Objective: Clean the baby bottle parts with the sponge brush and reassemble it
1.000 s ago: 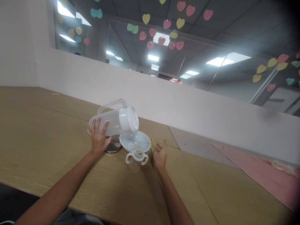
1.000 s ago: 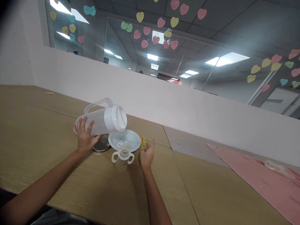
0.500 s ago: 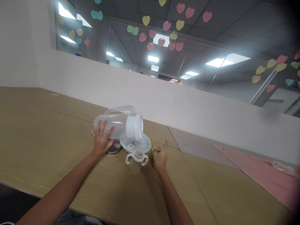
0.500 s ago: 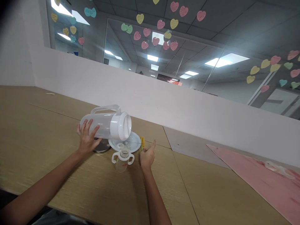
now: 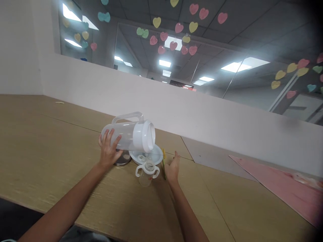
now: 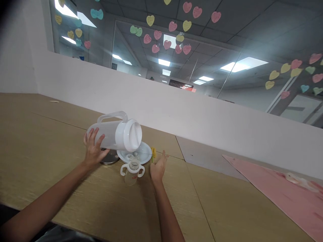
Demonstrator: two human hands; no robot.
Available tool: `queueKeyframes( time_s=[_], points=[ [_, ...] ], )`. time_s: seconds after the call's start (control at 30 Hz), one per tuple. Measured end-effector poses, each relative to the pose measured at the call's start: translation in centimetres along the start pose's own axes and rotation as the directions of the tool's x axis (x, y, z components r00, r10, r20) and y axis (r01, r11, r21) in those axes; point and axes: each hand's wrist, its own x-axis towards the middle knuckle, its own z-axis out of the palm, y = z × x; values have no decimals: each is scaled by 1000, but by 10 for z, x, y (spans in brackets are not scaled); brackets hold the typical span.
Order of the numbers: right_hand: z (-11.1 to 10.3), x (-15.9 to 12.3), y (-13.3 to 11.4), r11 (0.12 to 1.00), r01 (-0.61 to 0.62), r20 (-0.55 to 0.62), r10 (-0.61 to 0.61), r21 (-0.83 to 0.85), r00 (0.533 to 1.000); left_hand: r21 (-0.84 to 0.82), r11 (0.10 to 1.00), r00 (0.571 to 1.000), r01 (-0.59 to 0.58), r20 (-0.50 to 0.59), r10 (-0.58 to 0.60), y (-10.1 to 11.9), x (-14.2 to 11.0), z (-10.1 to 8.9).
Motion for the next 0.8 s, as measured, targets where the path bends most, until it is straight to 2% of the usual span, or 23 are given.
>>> queueKeyframes(
  time_s=[0.1, 0.3, 0.53, 0.8],
  points=[
    [3, 1, 1, 999, -41, -27, 42, 20, 999, -41, 998, 999, -42, -24, 41, 0, 1, 0],
    [3, 1, 0, 998, -50, 3, 49, 44, 999, -63, 995, 997, -77, 2, 77, 2, 2, 0],
    [-3, 2, -15, 986, -132, -28, 136, 101, 990, -82, 991, 994, -108, -12, 108, 2, 4, -1],
    [-8, 2, -24, 981, -155, -4, 156, 114, 988, -113, 977, 984, -180, -19, 179, -1, 3, 1]
  ],
)
